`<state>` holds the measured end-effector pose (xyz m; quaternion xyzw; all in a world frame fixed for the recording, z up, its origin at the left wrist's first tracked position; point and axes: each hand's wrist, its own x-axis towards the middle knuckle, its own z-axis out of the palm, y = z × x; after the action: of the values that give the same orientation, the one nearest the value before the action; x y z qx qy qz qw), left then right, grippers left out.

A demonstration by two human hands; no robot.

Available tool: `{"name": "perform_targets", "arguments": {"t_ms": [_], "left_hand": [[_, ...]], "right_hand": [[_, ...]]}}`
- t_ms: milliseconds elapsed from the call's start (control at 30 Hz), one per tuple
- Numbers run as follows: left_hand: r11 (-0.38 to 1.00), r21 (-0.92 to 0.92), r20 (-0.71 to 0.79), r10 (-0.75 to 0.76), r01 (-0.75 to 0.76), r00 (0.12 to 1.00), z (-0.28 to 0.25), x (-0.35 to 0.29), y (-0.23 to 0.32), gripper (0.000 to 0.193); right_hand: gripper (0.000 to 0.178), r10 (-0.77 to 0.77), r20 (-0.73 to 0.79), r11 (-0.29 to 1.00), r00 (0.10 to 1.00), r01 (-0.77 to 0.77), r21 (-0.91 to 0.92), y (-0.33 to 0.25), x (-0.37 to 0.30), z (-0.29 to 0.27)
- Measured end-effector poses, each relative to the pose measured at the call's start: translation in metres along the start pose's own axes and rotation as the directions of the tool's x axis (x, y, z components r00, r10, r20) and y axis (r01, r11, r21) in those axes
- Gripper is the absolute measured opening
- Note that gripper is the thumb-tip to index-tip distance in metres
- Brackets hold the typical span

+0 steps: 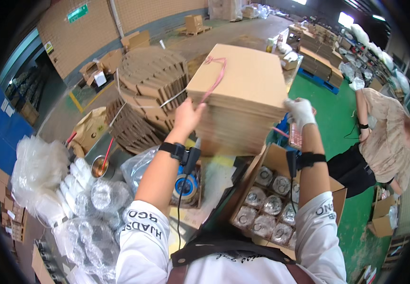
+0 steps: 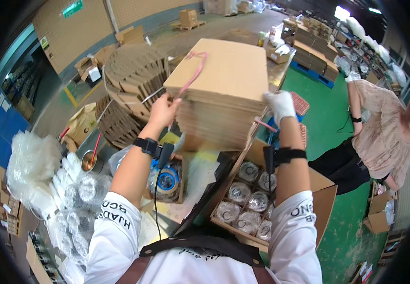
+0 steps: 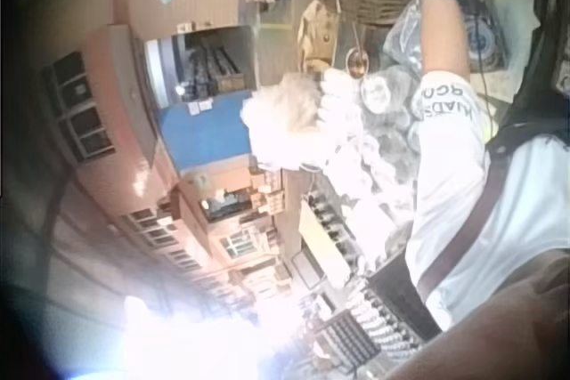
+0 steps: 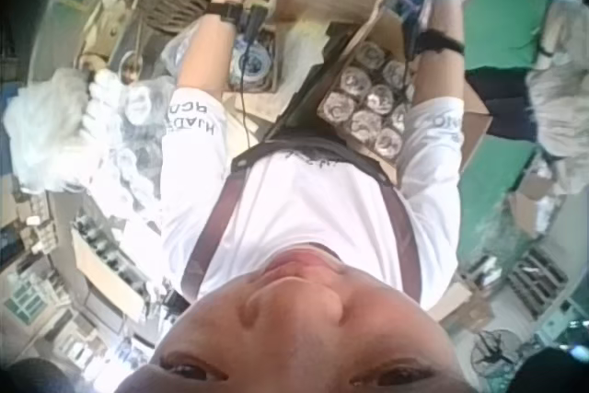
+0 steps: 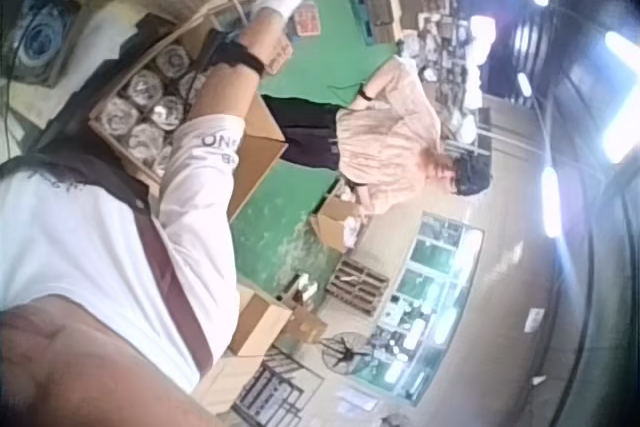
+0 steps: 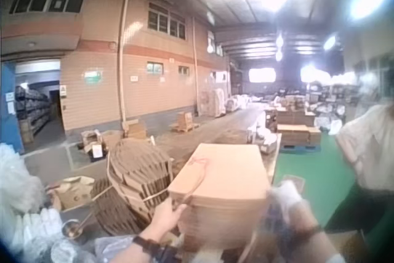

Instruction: Packing metal rings or components into cardboard boxes and sealing with tape.

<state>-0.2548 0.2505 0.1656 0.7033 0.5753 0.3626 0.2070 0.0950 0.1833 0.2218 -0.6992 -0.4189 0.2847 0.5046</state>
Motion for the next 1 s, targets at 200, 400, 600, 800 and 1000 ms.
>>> {"name": "perform_targets", "arguments": {"t_ms": [200, 400, 600, 800, 1000], "left_hand": [[0.673, -0.733, -0.396, -0.308, -0.096, 0.865, -0.115, 0.028, -0.061, 0.023], [0.819, 0.543, -0.589, 0.53, -0.186, 0.611, -0.077, -0.015, 0.022, 0.031], [0.958, 0.267, -0.181, 0.152, -0.101, 0.972, -0.008, 0.046, 0.022, 0.043], [0.969, 0.11, -0.156, 0.238, -0.223, 0.959, 0.012, 0.038, 0.071, 0.032], [0.992, -0.083, -0.126, 0.089, -0.1, 0.988, 0.004, 0.041, 0.071, 0.034]], "right_hand": [[0.034, -0.033, -0.02, 0.99, 0.999, 0.035, 0.14, -0.001, -0.032, -0.007], [0.024, -0.003, -0.044, 0.97, 0.999, 0.014, 0.242, 0.013, -0.02, -0.021], [0.03, -0.167, -0.153, 0.986, 0.974, 0.168, -0.003, 0.016, -0.025, -0.004], [0.035, -0.348, -0.117, 0.88, 0.93, 0.281, -0.382, 0.004, -0.035, -0.001], [0.023, 0.003, 0.005, 0.963, 1.0, -0.005, 0.271, -0.008, -0.031, 0.008]]}}
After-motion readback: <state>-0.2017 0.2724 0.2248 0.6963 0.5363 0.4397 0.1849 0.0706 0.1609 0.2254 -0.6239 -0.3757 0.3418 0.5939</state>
